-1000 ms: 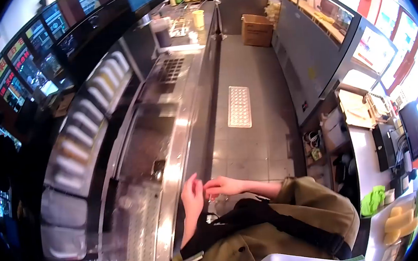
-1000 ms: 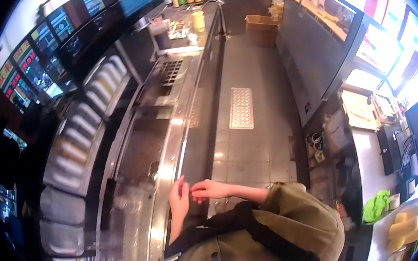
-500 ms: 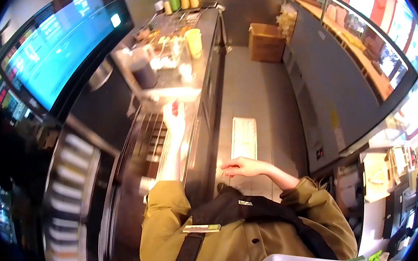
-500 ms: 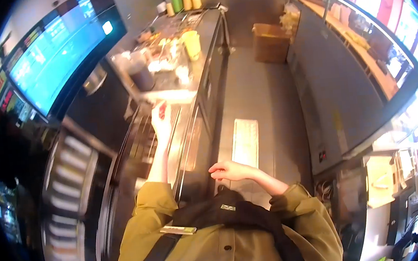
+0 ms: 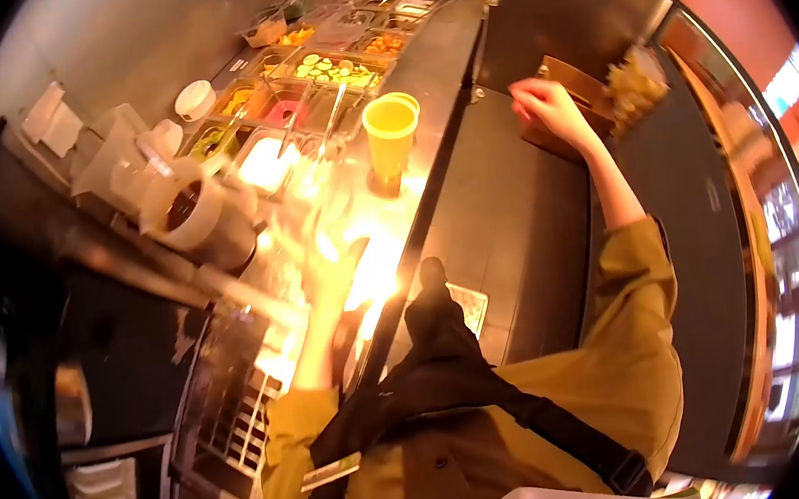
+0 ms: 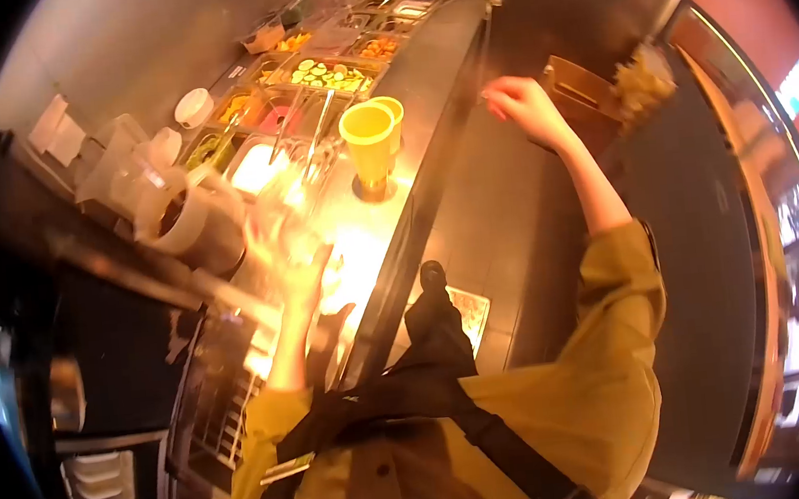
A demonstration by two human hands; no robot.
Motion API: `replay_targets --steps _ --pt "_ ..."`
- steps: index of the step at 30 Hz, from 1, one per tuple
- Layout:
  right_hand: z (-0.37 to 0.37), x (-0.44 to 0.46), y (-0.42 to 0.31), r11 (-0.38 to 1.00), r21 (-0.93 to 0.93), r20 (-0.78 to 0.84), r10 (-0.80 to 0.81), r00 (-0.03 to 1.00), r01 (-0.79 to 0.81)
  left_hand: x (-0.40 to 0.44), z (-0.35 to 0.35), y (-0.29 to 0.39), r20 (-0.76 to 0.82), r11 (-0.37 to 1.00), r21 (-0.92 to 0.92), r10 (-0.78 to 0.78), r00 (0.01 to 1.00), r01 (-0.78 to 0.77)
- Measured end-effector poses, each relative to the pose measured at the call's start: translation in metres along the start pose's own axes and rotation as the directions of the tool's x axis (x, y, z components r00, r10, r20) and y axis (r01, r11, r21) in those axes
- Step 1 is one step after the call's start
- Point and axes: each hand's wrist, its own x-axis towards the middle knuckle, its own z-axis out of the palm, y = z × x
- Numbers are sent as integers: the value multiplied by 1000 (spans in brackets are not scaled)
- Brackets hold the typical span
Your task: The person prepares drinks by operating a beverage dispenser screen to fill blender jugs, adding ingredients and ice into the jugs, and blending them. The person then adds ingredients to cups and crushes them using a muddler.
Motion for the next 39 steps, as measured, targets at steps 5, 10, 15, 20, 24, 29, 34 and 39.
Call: replay_targets --steps 5,10,15,20,24,29,34,39 --pt "74 292 131 852 -410 186 -270 945 324 8 53 -29 -290 992 -116 13 957 -48" --pt "119 446 194 801 -486 379 -168 910 350 20 73 -2 -707 898 -1 -312 634 441" --pt "128 518 272 905 -311 361 -169 917 290 33 94 32 -882 669 349 -1 471 656" --pt "130 571 282 911 -220 435 -229 871 349 40 108 63 -896 498 441 196 398 747" --pt "129 602 262 890 -203 468 -278 839 408 39 108 72 -875 480 484 266 405 731" --pt "63 617 291 880 -284 377 -264 888 382 58 120 74 -916 373 394 229 329 840" --pt "26 589 314 526 -423 635 -409 656 738 68 109 62 -918 294 394 165 360 871" --pt "73 586 362 55 -320 877 -362 318 946 108 92 54 -864 338 490 67 498 804"
